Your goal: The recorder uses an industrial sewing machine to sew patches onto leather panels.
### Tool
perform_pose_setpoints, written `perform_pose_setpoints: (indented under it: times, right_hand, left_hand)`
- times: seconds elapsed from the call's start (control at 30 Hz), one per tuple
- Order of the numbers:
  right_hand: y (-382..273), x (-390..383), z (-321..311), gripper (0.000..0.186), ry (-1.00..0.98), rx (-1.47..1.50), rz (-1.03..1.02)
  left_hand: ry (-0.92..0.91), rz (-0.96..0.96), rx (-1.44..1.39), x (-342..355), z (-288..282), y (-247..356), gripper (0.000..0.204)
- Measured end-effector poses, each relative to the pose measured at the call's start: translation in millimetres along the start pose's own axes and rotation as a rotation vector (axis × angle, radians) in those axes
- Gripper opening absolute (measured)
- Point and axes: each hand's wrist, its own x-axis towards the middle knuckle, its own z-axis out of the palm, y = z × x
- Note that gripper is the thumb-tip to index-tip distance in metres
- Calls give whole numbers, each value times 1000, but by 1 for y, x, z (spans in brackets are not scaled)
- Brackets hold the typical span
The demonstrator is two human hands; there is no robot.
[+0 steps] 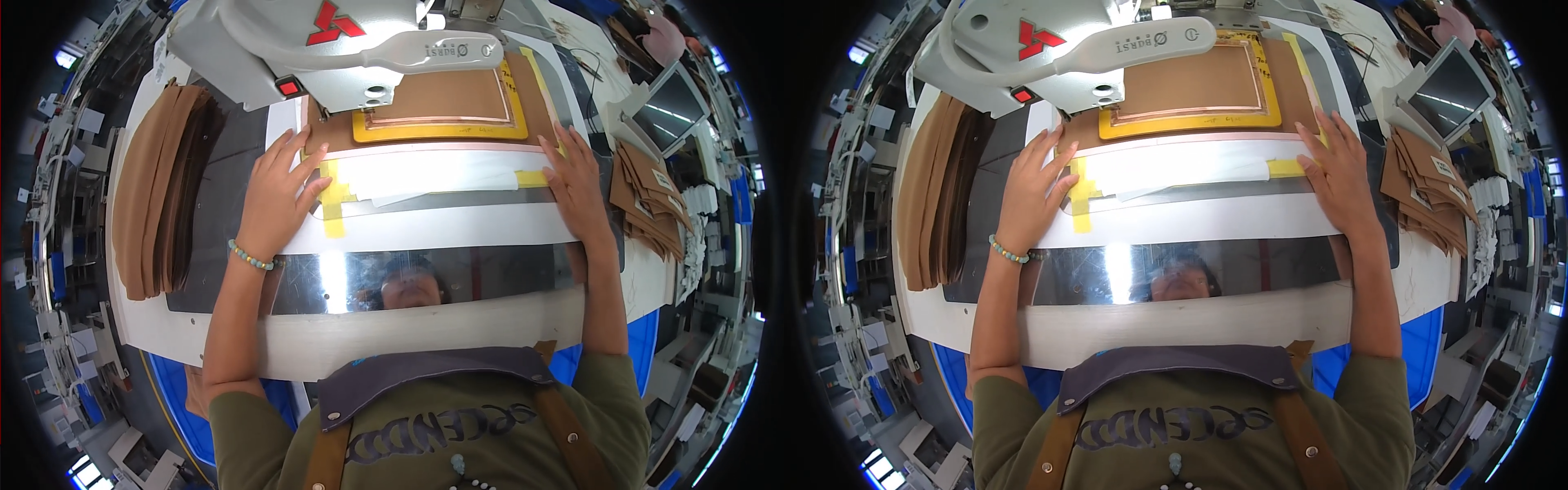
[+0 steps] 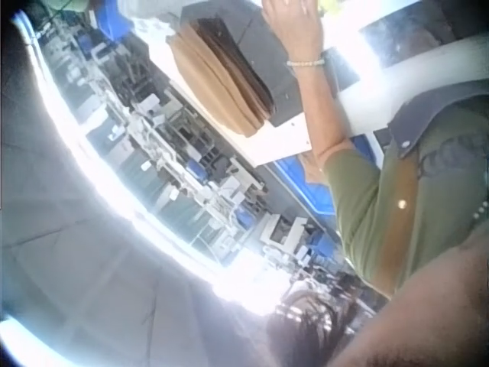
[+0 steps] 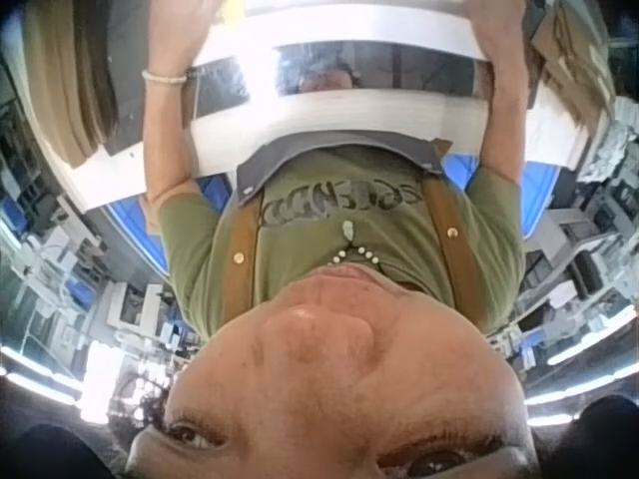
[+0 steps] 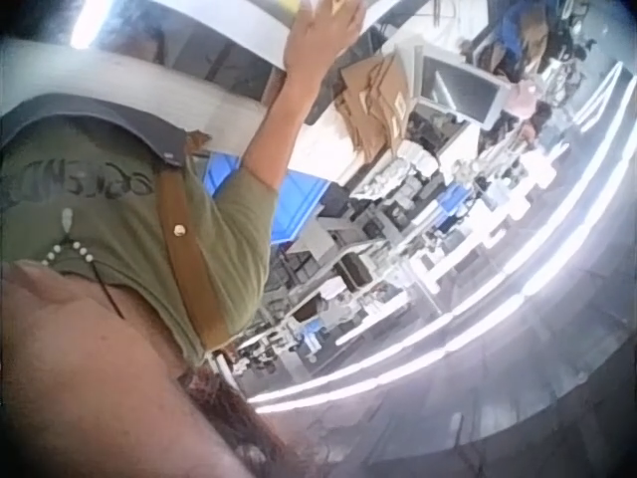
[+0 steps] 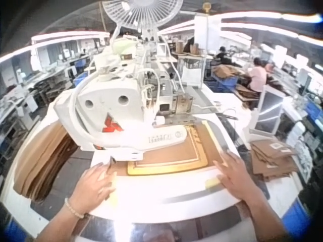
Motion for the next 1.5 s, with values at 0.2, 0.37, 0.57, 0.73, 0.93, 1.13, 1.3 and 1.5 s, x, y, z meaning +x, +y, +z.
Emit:
perform_pose_setpoints:
  times: [0.2,0.37,0.57,0.73,0.93,1.13,1.3,1.5]
  right_hand:
    - [13,-4,10,49,67,3,-46]
    - [11,-3,14,49,88,31,-56]
    - [30,-3,-46,31,391,-33,-12]
    - [139,-10,-143,26,184,-86,340]
    - [274,-19,-130,20,-231,68,352]
    - [281,-17,-121,28,-407,365,543]
    - [273,7,-118,20,-227,325,451]
    - [296,23,-108,27,69,311,541]
  left_hand:
    - [-28,-15,-76,6,-4,3,42]
    - [-42,1,-59,1,4,-4,43]
    - [-79,-45,-108,0,0,-1,45]
    - [-63,-29,-126,1,1,-2,45]
    - [-67,-26,-110,1,0,-5,46]
    - [-67,-27,-124,0,0,-1,47]
    - [-82,-45,-153,0,-7,3,48]
    - [-62,-27,-185,3,2,3,49]
